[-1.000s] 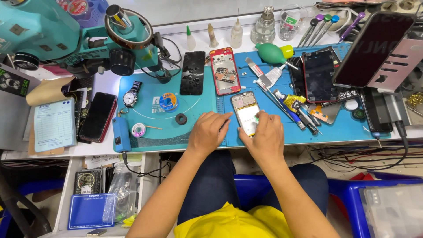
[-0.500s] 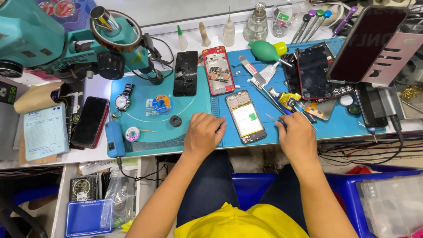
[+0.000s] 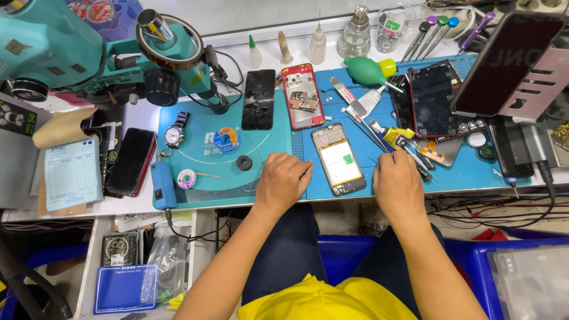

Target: Repairing a mobile phone by assembling internal components and connecting the screen ribbon cables.

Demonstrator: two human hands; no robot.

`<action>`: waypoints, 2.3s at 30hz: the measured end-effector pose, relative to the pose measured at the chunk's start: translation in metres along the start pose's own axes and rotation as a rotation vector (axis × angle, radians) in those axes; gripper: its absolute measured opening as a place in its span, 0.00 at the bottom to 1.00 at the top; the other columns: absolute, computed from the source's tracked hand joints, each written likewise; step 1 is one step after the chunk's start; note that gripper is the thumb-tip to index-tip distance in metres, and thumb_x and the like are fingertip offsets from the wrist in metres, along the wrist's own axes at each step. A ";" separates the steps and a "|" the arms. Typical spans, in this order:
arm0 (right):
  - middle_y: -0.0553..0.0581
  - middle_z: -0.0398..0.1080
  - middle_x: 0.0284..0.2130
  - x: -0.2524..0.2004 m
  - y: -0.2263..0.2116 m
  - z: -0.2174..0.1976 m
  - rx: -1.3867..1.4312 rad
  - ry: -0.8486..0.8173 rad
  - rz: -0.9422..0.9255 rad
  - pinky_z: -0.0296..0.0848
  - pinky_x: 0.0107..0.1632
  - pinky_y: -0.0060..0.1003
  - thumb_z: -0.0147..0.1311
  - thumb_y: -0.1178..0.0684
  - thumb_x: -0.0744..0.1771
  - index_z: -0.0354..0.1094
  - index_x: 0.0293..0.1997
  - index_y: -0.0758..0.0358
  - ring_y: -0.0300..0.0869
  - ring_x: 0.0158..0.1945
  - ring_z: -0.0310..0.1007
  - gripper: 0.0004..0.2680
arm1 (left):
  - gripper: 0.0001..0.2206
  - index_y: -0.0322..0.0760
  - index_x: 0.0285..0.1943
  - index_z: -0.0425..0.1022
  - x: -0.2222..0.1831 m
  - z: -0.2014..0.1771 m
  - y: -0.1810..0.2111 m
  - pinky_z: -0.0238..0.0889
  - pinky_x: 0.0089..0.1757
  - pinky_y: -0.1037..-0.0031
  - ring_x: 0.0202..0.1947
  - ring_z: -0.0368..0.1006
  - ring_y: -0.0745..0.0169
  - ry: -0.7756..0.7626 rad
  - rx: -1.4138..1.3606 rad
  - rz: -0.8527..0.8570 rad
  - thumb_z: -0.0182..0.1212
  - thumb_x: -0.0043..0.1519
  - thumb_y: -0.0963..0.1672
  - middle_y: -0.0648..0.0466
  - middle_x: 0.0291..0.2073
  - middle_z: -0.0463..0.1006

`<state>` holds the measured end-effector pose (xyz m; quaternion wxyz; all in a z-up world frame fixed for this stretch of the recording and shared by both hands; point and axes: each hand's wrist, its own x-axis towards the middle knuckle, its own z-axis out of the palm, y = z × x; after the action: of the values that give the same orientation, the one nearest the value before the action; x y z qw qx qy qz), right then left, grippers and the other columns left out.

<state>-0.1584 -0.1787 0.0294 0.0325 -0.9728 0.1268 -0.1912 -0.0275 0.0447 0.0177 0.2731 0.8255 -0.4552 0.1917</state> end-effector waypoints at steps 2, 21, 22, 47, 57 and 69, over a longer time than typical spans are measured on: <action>0.59 0.67 0.28 0.002 0.001 0.010 0.202 0.121 0.033 0.75 0.32 0.38 0.54 0.63 0.68 0.73 0.40 0.70 0.52 0.32 0.75 0.02 | 0.04 0.41 0.35 0.84 0.000 0.002 -0.002 0.66 0.42 0.74 0.25 0.72 0.66 0.007 -0.003 -0.003 0.66 0.62 0.44 0.59 0.18 0.71; 0.59 0.73 0.32 0.022 -0.086 0.025 0.370 -0.097 0.057 0.79 0.36 0.36 0.59 0.63 0.67 0.78 0.45 0.65 0.46 0.36 0.78 0.05 | 0.05 0.40 0.35 0.84 0.001 0.002 -0.003 0.66 0.43 0.73 0.25 0.73 0.65 -0.003 -0.036 -0.046 0.64 0.62 0.44 0.58 0.18 0.72; 0.59 0.72 0.32 0.022 -0.087 0.024 0.369 -0.103 0.056 0.78 0.37 0.35 0.59 0.63 0.67 0.78 0.45 0.65 0.45 0.36 0.78 0.05 | 0.05 0.40 0.35 0.83 0.001 0.003 -0.004 0.65 0.43 0.73 0.25 0.72 0.65 0.002 -0.039 -0.043 0.64 0.62 0.44 0.58 0.18 0.72; 0.60 0.71 0.33 0.019 -0.089 0.044 0.143 -0.194 -0.103 0.75 0.39 0.33 0.61 0.63 0.65 0.78 0.45 0.66 0.42 0.35 0.73 0.06 | 0.06 0.41 0.41 0.78 0.002 -0.008 0.004 0.69 0.28 0.70 0.21 0.75 0.56 -0.064 -0.030 -0.159 0.56 0.68 0.43 0.56 0.20 0.70; 0.62 0.73 0.33 0.022 -0.094 0.021 0.165 -0.239 -0.048 0.76 0.40 0.32 0.61 0.63 0.65 0.77 0.46 0.68 0.41 0.35 0.74 0.07 | 0.06 0.44 0.42 0.74 0.000 -0.005 0.002 0.71 0.28 0.71 0.22 0.78 0.60 0.079 0.036 -0.227 0.55 0.70 0.47 0.58 0.22 0.76; 0.58 0.71 0.30 0.002 -0.004 0.007 0.113 0.049 0.073 0.78 0.39 0.34 0.60 0.65 0.66 0.77 0.44 0.68 0.45 0.35 0.77 0.05 | 0.16 0.41 0.44 0.82 0.013 -0.027 0.015 0.61 0.54 0.49 0.61 0.62 0.46 0.112 0.071 -0.332 0.51 0.70 0.51 0.51 0.51 0.69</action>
<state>-0.1531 -0.1756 0.0244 0.0910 -0.9591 0.1519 -0.2207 -0.0356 0.0466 0.0503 0.2966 0.8866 -0.2895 0.2053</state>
